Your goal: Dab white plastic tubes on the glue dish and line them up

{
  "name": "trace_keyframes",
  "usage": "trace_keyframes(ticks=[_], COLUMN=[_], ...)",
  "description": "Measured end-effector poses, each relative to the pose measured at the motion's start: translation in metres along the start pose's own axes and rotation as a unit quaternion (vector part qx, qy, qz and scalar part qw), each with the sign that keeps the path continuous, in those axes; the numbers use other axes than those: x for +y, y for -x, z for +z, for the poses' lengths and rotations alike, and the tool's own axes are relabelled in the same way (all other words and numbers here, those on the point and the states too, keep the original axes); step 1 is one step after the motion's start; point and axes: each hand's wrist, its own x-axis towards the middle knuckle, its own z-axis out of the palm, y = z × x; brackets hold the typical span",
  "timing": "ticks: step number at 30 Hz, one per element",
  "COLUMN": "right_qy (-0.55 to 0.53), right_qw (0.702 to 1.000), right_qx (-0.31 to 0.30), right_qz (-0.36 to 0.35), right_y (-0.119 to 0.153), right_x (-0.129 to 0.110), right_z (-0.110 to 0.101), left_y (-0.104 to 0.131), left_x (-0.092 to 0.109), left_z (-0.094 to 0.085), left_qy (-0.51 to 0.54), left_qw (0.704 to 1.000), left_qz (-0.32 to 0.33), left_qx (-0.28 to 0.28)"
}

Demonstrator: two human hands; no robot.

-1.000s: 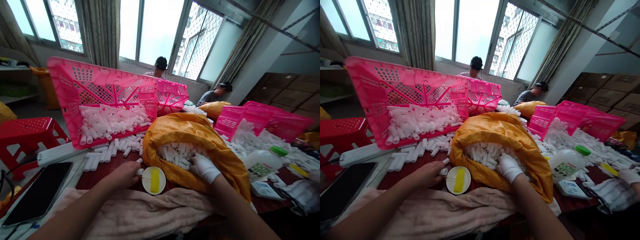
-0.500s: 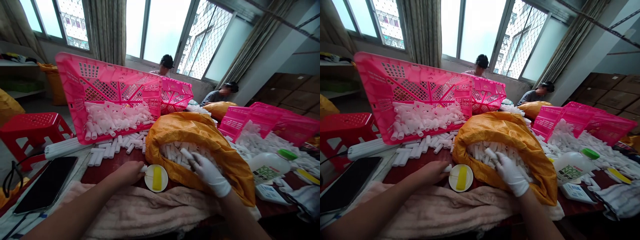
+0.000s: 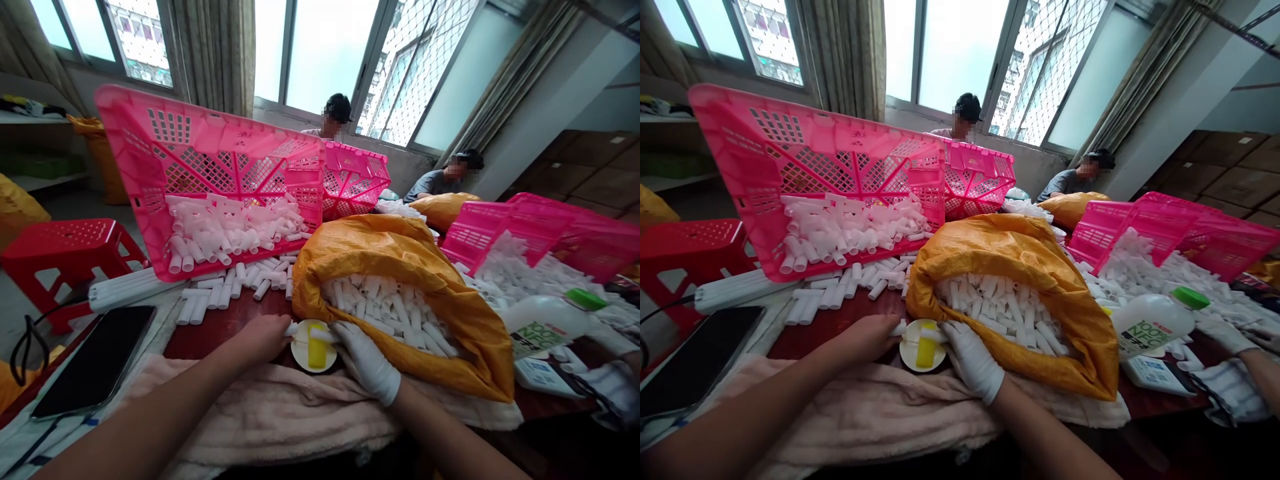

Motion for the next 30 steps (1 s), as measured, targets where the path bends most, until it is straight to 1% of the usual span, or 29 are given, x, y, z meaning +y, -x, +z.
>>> trace_keyframes(ticks=[1, 2, 5, 6, 10, 12, 16, 21, 22, 23, 24, 25, 26, 27, 28, 29, 30], right_qy=[-0.004, -0.005, 0.000, -0.001, -0.002, 0.029, 0.078, 0.077, 0.066, 0.043, 0.005, -0.047, -0.110, -0.179, -0.245, -0.300, -0.344], right_qw=[1.000, 1.000, 0.996, 0.996, 0.998, 0.997, 0.986, 0.958, 0.955, 0.960, 0.970, 0.981, 0.985, 0.975, 0.953, 0.928, 0.905], right_qx=[0.007, 0.002, -0.048, -0.053, -0.014, -0.016, -0.064, -0.139, -0.136, -0.117, -0.076, -0.014, 0.057, 0.125, 0.176, 0.204, 0.211], right_qz=[0.005, -0.005, -0.071, -0.078, -0.053, -0.063, -0.130, -0.240, -0.254, -0.253, -0.231, -0.187, -0.123, -0.050, 0.021, 0.086, 0.137], right_y=[0.001, 0.002, 0.005, 0.006, 0.008, 0.010, 0.012, 0.002, 0.000, -0.002, -0.003, -0.004, -0.005, -0.006, -0.008, -0.010, -0.012], right_x=[-0.001, -0.002, -0.004, -0.005, -0.005, -0.004, -0.009, -0.024, -0.026, -0.027, -0.027, -0.027, -0.025, -0.023, -0.021, -0.020, -0.019], right_z=[0.000, 0.000, -0.001, -0.002, 0.000, 0.003, 0.002, -0.010, -0.011, -0.011, -0.011, -0.009, -0.006, -0.003, 0.000, 0.003, 0.006], left_y=[0.000, 0.001, 0.002, 0.002, 0.002, 0.001, 0.000, 0.000, 0.000, 0.001, 0.001, 0.002, 0.002, 0.003, 0.004, 0.005, 0.006], left_x=[0.001, 0.001, 0.003, 0.003, 0.002, 0.002, 0.000, -0.002, -0.002, -0.002, -0.002, -0.001, 0.000, 0.001, 0.002, 0.003, 0.005], left_z=[-0.001, -0.002, -0.004, -0.005, -0.005, -0.004, -0.002, 0.000, 0.000, -0.001, -0.002, -0.004, -0.006, -0.008, -0.010, -0.012, -0.013], left_qy=[0.000, 0.001, 0.008, 0.011, 0.022, 0.019, 0.016, 0.055, 0.059, 0.058, 0.053, 0.045, 0.040, 0.039, 0.043, 0.051, 0.060], left_qw=[1.000, 1.000, 1.000, 1.000, 1.000, 1.000, 1.000, 0.998, 0.998, 0.998, 0.999, 0.999, 0.999, 0.998, 0.996, 0.994, 0.992], left_qz=[-0.002, -0.002, 0.004, 0.008, 0.019, 0.011, 0.002, 0.002, 0.000, 0.000, 0.001, 0.005, 0.012, 0.023, 0.037, 0.053, 0.068], left_qx=[0.001, 0.002, 0.004, 0.004, 0.008, 0.004, -0.001, -0.013, -0.013, -0.009, 0.000, 0.015, 0.034, 0.053, 0.069, 0.080, 0.087])
